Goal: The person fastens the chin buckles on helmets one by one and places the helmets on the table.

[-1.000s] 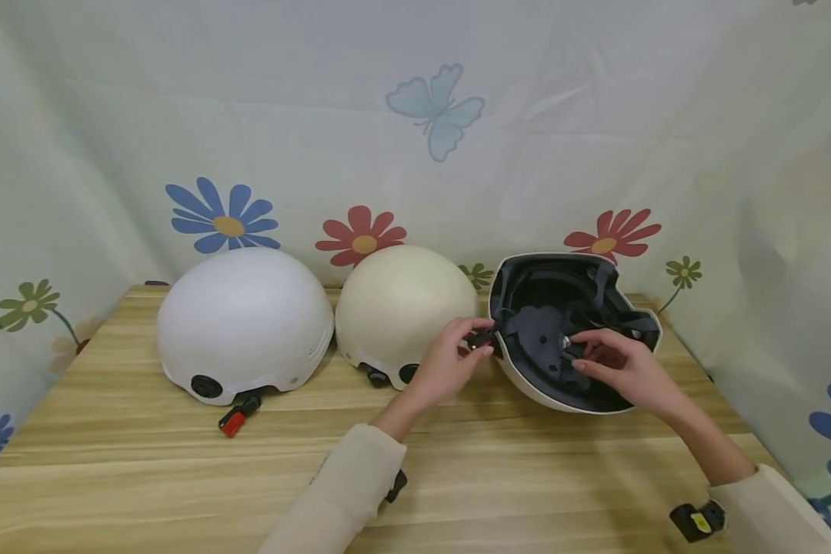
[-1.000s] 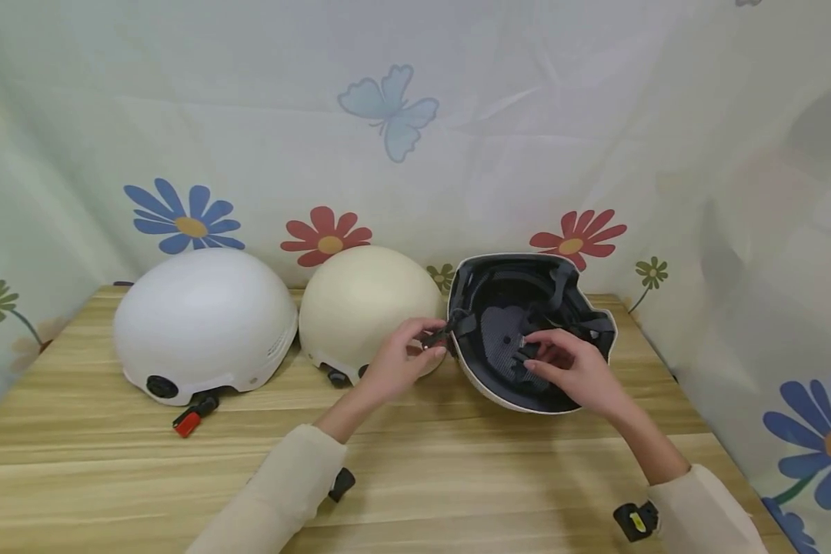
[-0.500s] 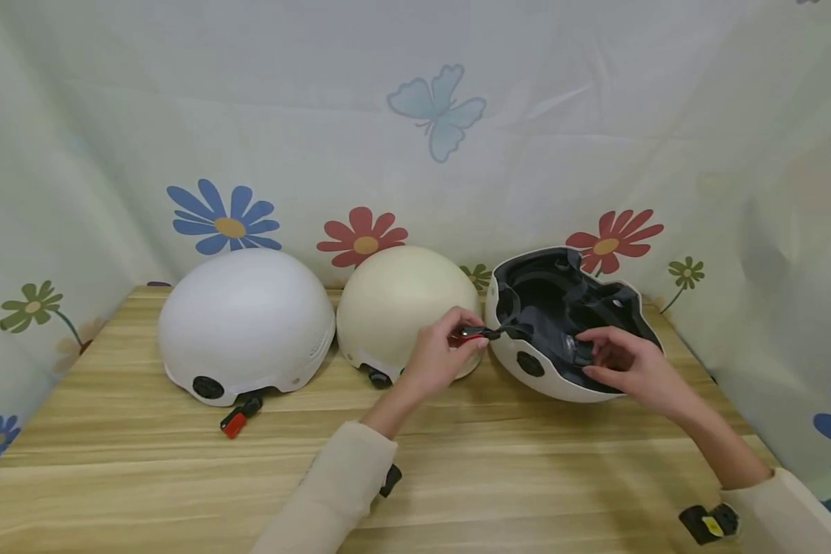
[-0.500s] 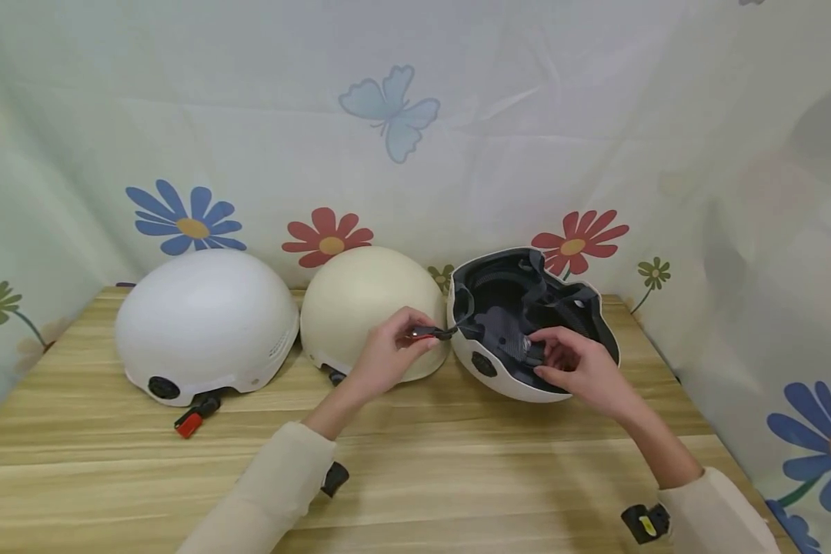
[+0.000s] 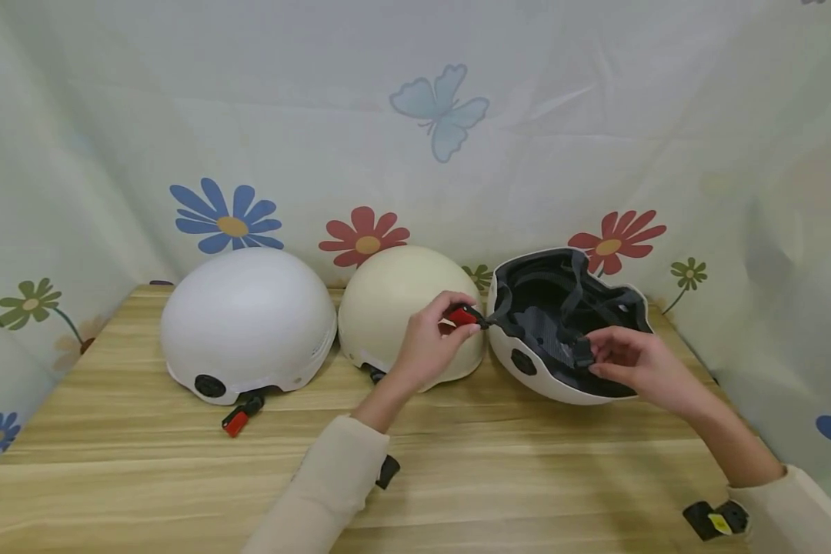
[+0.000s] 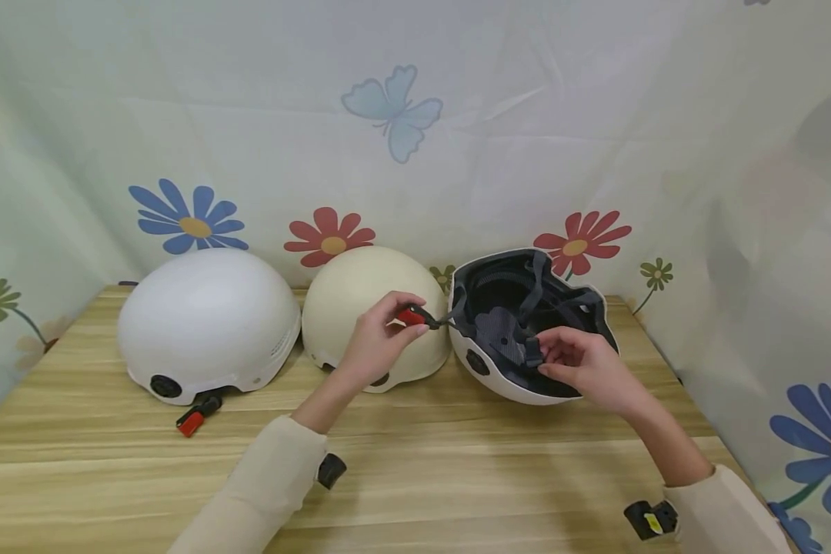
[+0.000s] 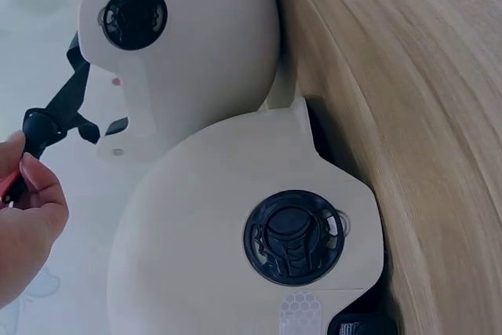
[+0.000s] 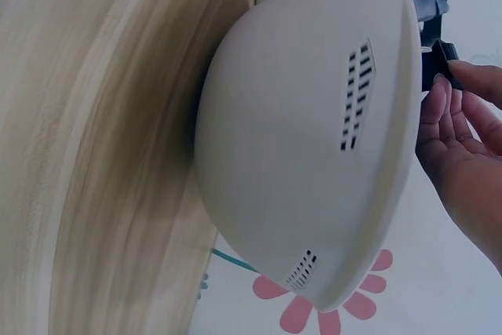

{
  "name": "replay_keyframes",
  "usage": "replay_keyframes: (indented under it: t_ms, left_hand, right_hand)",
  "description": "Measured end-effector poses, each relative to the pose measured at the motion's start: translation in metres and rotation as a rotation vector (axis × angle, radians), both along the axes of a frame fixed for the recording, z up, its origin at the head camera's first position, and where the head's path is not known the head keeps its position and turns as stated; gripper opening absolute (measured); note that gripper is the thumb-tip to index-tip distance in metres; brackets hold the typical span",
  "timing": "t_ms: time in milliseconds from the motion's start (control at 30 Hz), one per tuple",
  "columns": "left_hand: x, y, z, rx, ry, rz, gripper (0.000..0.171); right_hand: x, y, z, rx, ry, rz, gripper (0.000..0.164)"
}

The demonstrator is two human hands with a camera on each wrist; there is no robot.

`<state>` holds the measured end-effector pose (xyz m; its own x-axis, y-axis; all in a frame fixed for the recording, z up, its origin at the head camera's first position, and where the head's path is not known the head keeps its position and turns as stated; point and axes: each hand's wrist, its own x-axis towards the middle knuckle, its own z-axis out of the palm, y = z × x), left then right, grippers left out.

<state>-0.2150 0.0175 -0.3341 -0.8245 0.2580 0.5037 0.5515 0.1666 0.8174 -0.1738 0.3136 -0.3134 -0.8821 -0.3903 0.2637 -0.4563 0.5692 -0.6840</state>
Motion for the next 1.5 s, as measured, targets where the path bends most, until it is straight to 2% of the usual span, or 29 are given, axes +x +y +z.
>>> replay_keyframes:
  t_ms: [167,367,533,833,1000,1233,1500]
  left_hand:
    - [0.000,-0.002,0.002,0.018,-0.034,0.006,0.027]
    - [-0.002,-0.003,0.003,-0.016,0.017,-0.053,0.038]
    - [-0.003,-0.002,0.006,-0.060,0.065,-0.092,0.045]
    - [-0.002,0.000,0.008,-0.086,0.061,-0.129,0.042]
    - [-0.002,-0.001,0.007,-0.080,0.047,-0.139,0.040]
    - [-0.003,0.000,0.007,-0.044,0.040,-0.162,0.038]
    - [-0.002,0.001,0.006,-0.013,0.034,-0.173,0.032]
  right_hand:
    - [0.002,-0.002,0.004,-0.021,-0.034,-0.001,0.025]
    - [0.002,-0.006,0.006,0.007,-0.003,0.006,0.025]
    - [0.000,-0.008,0.007,-0.012,-0.003,0.018,0.027]
    - [-0.002,-0.012,0.007,-0.007,0.016,0.044,0.024]
    - [-0.004,-0.013,0.005,-0.007,0.030,0.086,0.020]
    - [-0.006,-0.012,0.005,-0.037,-0.005,0.121,0.018]
    - [-0.007,-0.013,0.006,-0.077,0.001,0.235,0.017]
